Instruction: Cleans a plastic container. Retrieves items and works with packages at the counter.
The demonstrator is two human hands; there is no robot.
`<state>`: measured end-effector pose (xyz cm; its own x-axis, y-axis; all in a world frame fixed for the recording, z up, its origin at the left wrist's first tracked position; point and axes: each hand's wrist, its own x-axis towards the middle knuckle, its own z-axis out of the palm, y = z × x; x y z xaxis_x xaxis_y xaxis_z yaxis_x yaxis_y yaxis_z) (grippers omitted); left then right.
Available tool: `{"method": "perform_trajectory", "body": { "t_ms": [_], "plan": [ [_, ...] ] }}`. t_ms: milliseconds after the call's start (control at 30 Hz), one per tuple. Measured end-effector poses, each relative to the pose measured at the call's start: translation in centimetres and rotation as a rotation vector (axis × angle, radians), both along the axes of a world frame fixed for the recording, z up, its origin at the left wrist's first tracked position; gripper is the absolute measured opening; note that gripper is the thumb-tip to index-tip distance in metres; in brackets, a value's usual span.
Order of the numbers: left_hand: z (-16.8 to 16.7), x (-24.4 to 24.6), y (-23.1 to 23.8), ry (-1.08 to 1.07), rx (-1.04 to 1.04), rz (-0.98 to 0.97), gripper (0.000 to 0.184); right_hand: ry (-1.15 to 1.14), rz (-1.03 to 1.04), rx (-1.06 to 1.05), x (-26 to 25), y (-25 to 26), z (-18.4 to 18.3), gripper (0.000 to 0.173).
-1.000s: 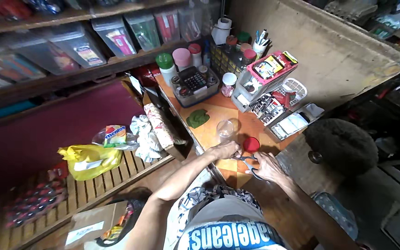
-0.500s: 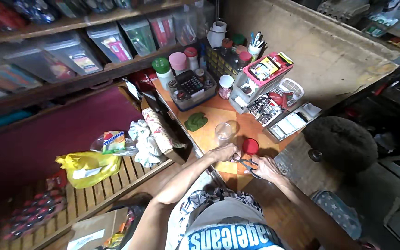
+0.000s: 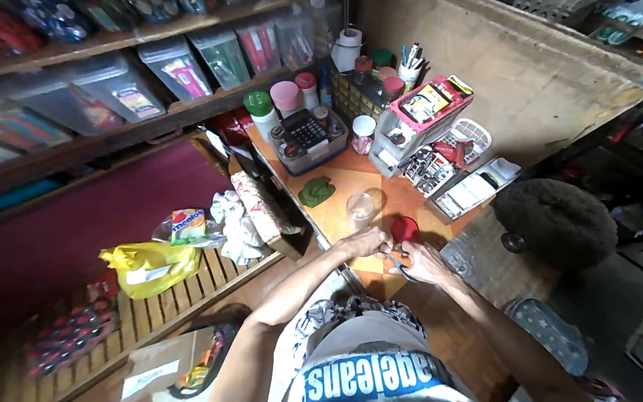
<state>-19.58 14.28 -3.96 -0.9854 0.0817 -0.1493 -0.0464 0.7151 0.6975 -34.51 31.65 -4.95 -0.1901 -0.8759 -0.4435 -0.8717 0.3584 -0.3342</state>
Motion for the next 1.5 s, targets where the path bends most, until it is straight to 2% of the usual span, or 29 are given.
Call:
{"method": "perform_trajectory", "body": {
  "t_ms": [100,300,433,500,767,1033,1167,1333,1433,1500],
  "plan": [
    [0.4,0.7,-0.7,0.019,0.072,0.062,0.025,-0.009,-0.031,0.026,0.0,-0.1,0.8,0.065],
    [0.0,1.3,-2.4,-0.034,-0.122,0.062,0.012,0.012,0.048,-0.022,-0.3,0.1,-0.7,0.090],
    [-0.4,1.4,-2.9,0.017,-0.053,0.037,0.009,0.018,0.037,-0.025,-0.3,0.0,-0.8,0.096],
    [-0.3,1.3,-2.9,-0.027,-0.044,0.033,0.015,0.021,0.031,-0.023,-0.3,-0.1,-0.8,0.098],
    [-0.2,0.9,-2.1,-0.029,-0.131,0.043,0.012,0.082,0.038,-0.007,-0.5,0.4,0.0,0.098],
    [-0.1,0.0,-1.6,-0.063,-0.184,0.001,0.010,0.113,0.040,0.000,-0.4,0.4,0.3,0.079],
    [-0.1,-0.5,-1.2,-0.074,-0.134,-0.009,0.012,0.047,0.020,-0.038,-0.5,0.3,-0.7,0.089],
    [-0.6,-0.5,-1.2,-0.090,-0.121,-0.007,0.013,0.033,0.004,-0.027,-0.2,0.3,-1.3,0.075],
    [-0.7,-0.5,-0.9,-0.059,-0.092,-0.011,0.014,-0.011,-0.002,-0.071,0.1,0.2,-1.6,0.087],
    [-0.4,-0.5,-0.6,-0.085,-0.108,-0.001,0.015,-0.011,-0.007,-0.074,0.3,0.0,-1.9,0.084]
  ]
}}
